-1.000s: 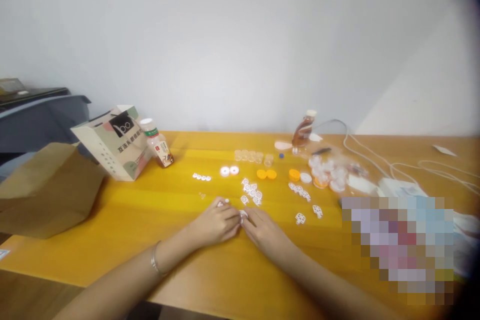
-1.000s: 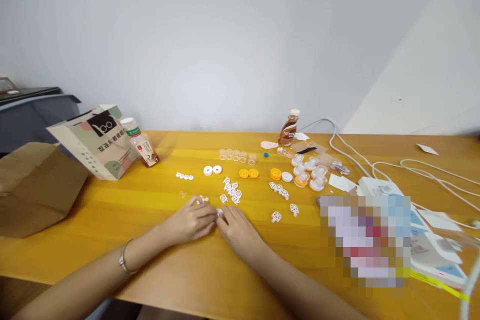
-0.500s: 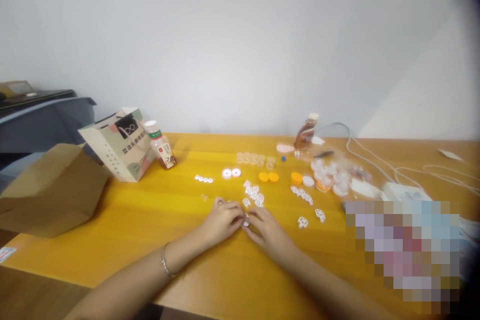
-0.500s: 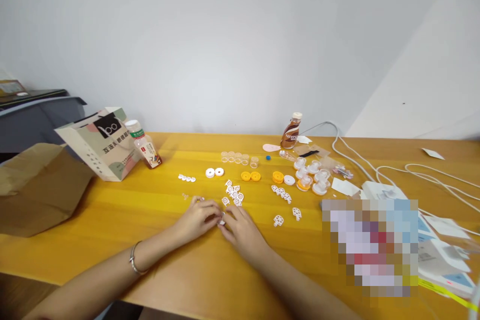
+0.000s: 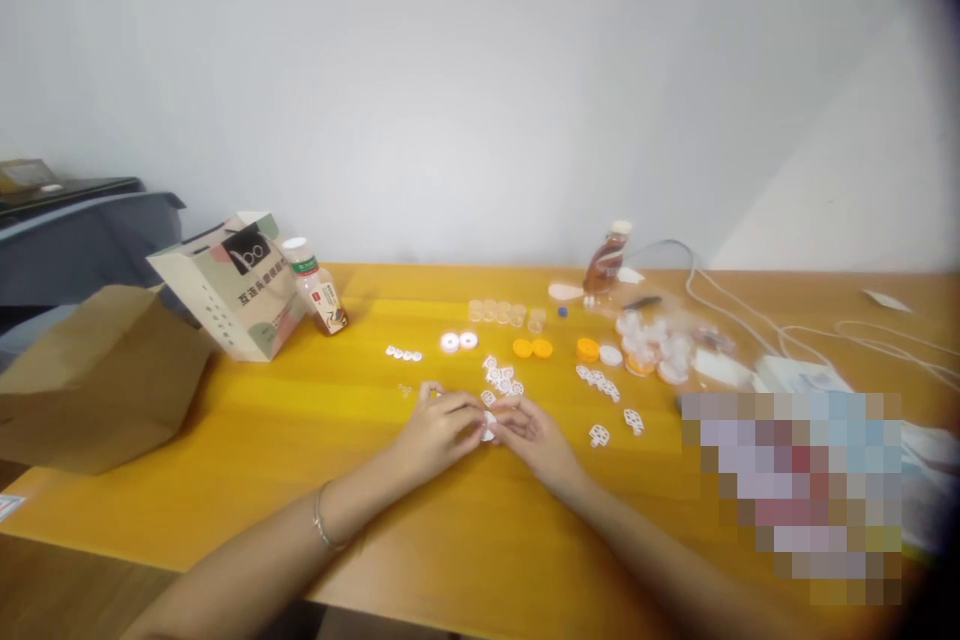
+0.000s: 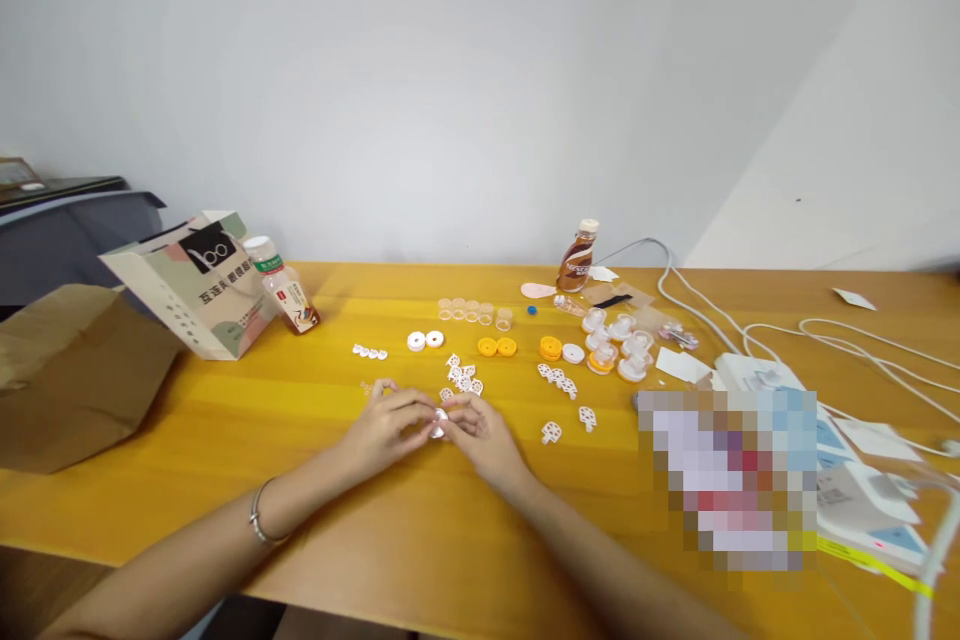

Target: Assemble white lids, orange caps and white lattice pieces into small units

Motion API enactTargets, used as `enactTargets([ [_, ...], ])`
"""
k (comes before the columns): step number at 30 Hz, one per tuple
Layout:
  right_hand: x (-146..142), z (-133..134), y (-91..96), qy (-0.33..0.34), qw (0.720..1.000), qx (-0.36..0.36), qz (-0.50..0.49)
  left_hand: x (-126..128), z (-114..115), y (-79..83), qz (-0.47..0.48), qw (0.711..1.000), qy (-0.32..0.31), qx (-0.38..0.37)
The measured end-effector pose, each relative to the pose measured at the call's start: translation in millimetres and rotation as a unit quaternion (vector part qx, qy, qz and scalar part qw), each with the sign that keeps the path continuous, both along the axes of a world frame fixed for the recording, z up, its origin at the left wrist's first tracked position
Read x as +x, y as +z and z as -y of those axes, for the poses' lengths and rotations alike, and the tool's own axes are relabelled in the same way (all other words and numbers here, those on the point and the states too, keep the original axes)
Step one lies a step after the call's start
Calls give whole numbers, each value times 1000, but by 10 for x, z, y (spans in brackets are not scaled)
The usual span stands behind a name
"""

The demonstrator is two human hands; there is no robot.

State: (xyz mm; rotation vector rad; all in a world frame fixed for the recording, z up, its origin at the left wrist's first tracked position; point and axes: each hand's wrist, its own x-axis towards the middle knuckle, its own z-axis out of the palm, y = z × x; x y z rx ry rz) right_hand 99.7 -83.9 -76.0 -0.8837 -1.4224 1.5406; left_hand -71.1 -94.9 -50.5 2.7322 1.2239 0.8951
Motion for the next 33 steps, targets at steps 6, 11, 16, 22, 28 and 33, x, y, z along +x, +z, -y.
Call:
enactTargets([
  [6, -2, 2, -15, 0, 1000, 11, -8, 25, 3, -25, -12, 1000, 6, 8],
  [11, 14, -8, 9, -22, 1000, 7, 9, -93, -35, 43, 4, 1000, 4, -16],
  [16, 39, -25, 18, -70, 997, -8, 13, -462, -188, 112, -23, 997, 44, -50],
  [22, 51, -42, -6, -74, 997, -10, 8, -723, -287, 104, -81, 993, 15, -80],
  [28, 51, -43, 21, -78, 997, -16, 6, -620, -244, 89, -86, 986, 12, -141],
  [33, 50, -43, 22, -75, 997, -22, -6, -566, -242, 33, -62, 983, 9, -171],
])
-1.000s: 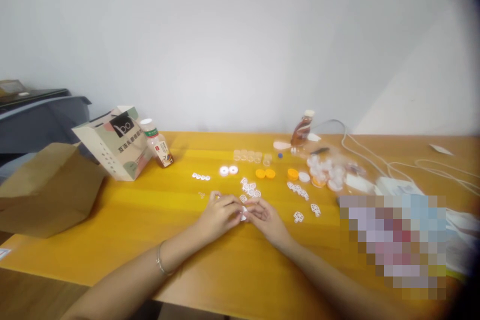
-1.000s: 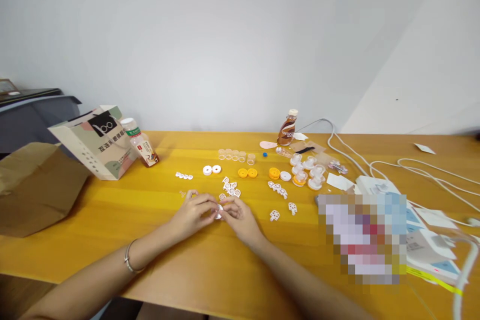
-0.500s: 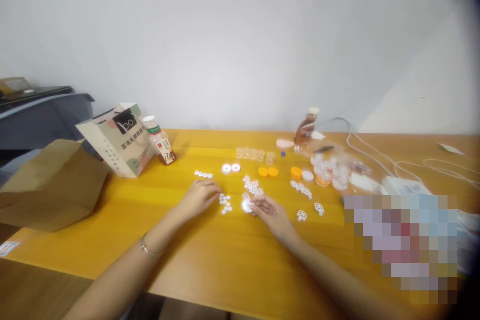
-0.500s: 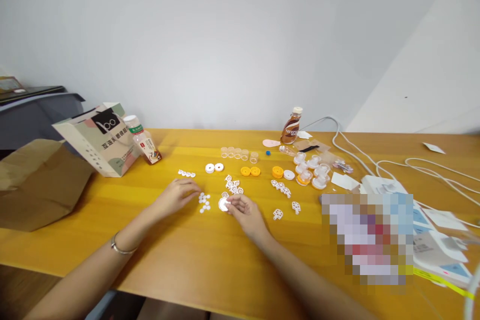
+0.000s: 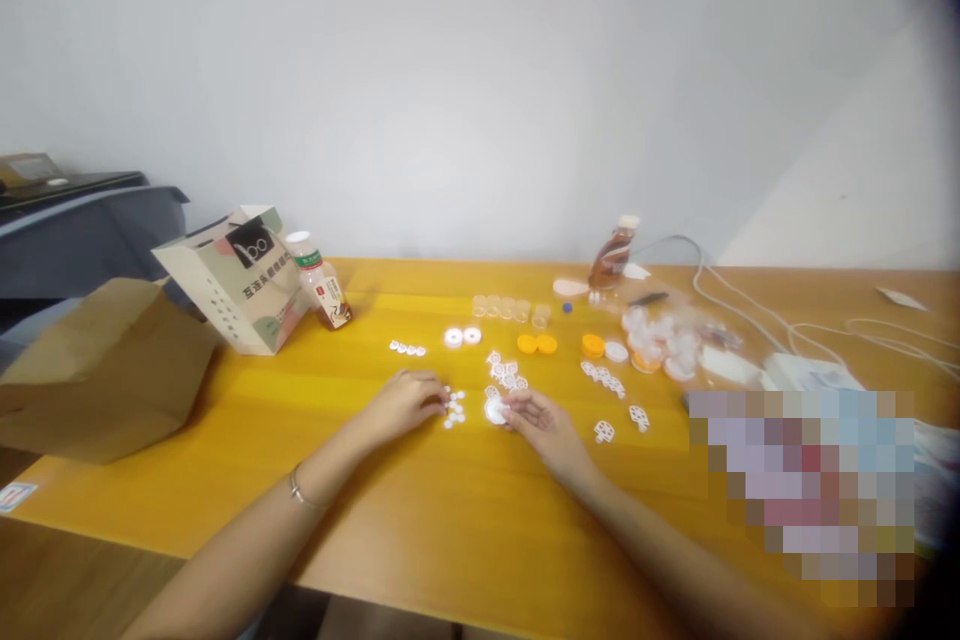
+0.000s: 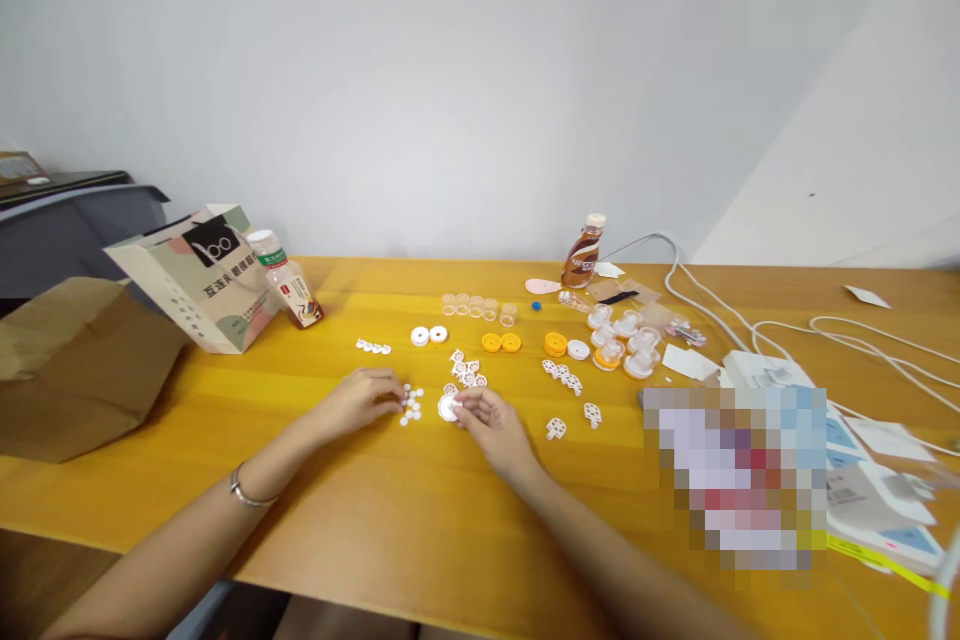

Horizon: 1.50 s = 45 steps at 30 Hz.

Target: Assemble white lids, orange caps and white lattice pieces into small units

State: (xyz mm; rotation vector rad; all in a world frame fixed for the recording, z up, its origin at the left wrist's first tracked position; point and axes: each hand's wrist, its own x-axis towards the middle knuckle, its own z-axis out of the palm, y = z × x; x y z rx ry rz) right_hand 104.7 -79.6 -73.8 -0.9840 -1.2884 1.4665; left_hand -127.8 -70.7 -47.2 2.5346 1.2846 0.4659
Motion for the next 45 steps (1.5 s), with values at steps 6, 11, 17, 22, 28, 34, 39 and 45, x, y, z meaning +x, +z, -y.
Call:
enactTargets([
  [6, -3, 4, 4, 5, 1000, 1, -6, 15, -2, -34, 32, 999, 8, -6],
  [11, -3, 2, 2, 9, 1000, -1, -9, 26, -8, -39, -15, 999, -14, 39],
  [17, -4, 16, 38, 9, 1000, -2, 18, 15, -67, -130, -129, 980, -30, 147],
  [22, -8, 42, 70, 9, 1000, 1, 13, 103, -23, -154, -50, 977, -31, 207],
  [28, -34, 88, 49, 27, 1000, 12, -2, 368, 135, -99, 59, 959, -82, 264],
  [34, -46, 108, 25, 36, 999, 10, -11, 429, 182, -100, 21, 950, -94, 296],
  [39, -38, 104, 32, 28, 999, 11, -13, 431, 205, -105, 5, 955, -89, 285],
  [45, -37, 113, 40, 31, 999, 7, -7, 426, 217, -88, -5, 967, -95, 235],
])
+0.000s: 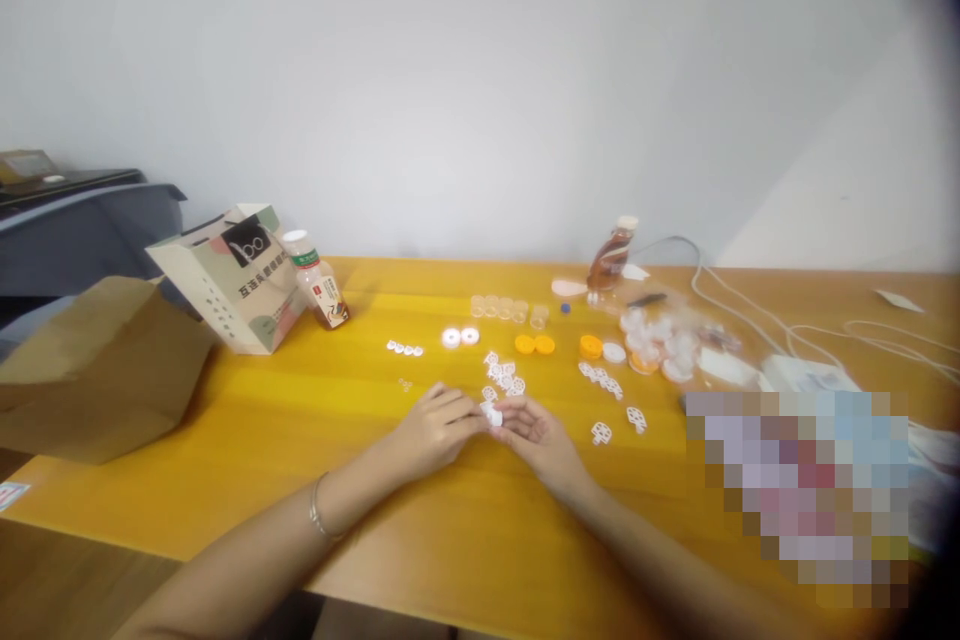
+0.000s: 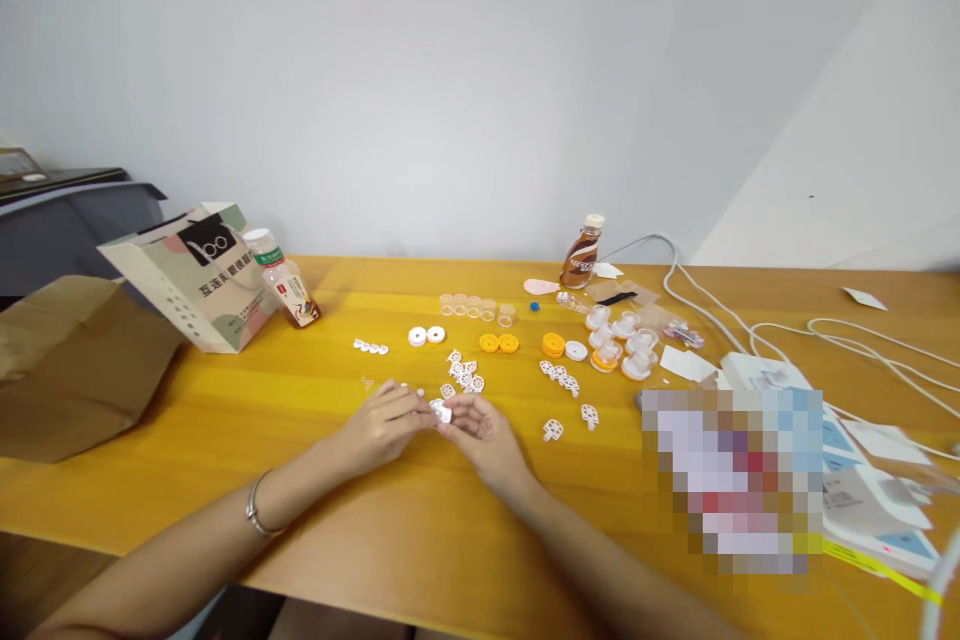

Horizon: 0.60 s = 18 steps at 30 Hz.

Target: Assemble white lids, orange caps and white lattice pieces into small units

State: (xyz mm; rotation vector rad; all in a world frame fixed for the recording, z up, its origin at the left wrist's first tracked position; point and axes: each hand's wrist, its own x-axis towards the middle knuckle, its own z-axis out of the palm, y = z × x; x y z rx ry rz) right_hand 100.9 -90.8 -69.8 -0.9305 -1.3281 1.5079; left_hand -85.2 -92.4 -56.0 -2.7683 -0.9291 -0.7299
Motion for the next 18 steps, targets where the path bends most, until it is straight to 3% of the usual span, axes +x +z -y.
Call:
enactTargets([
  [10, -3, -3, 18, -4, 1000, -4, 2, -40, -37, 21, 69, 996, -6, -53],
  [14, 8, 2, 36, -12, 1000, -17, -2, -254, -187, 57, 133, 985, 67, -87],
  [18, 14, 0, 32, -6, 1000, -25, -11, -471, -322, 53, 86, 976, 98, -175],
])
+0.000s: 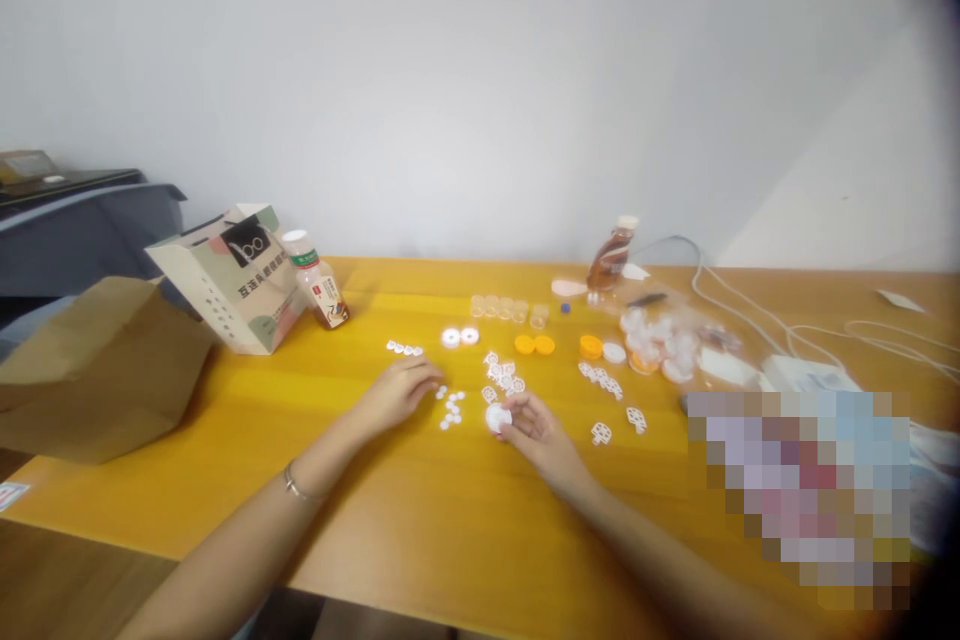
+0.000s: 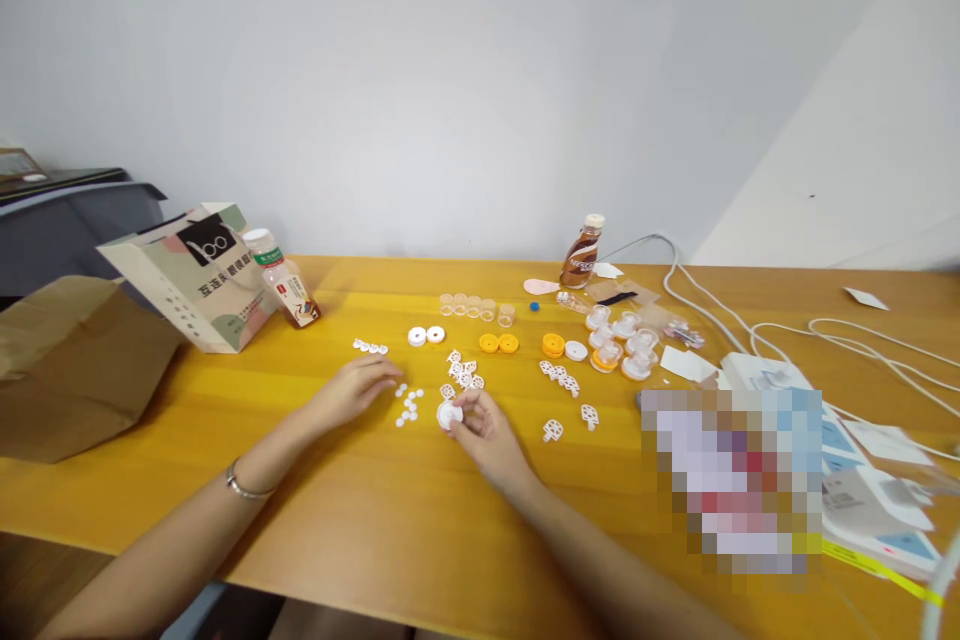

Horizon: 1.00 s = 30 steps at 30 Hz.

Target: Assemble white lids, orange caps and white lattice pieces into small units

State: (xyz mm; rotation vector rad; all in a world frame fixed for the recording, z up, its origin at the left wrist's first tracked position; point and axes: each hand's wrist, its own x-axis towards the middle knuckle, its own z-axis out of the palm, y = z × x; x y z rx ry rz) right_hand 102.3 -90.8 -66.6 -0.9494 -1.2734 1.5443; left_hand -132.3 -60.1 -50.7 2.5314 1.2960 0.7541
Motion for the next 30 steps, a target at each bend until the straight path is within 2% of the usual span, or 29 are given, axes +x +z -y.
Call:
enactTargets([
  [3, -1, -1, -4, 4, 1000, 0, 2, -44, -39, -49, -23, 999, -14, -47],
  [10, -1, 2, 7, -1, 1000, 10, 8, 54, -69, -175, 33, 995, 34, -85],
  [24, 13, -7, -7, -10, 1000, 6, 16, 162, -28, -199, 56, 996, 1, -65],
  [30, 19, -19, -37, 0, 1000, 3, 20, 118, -7, -167, 13, 999, -9, -39],
])
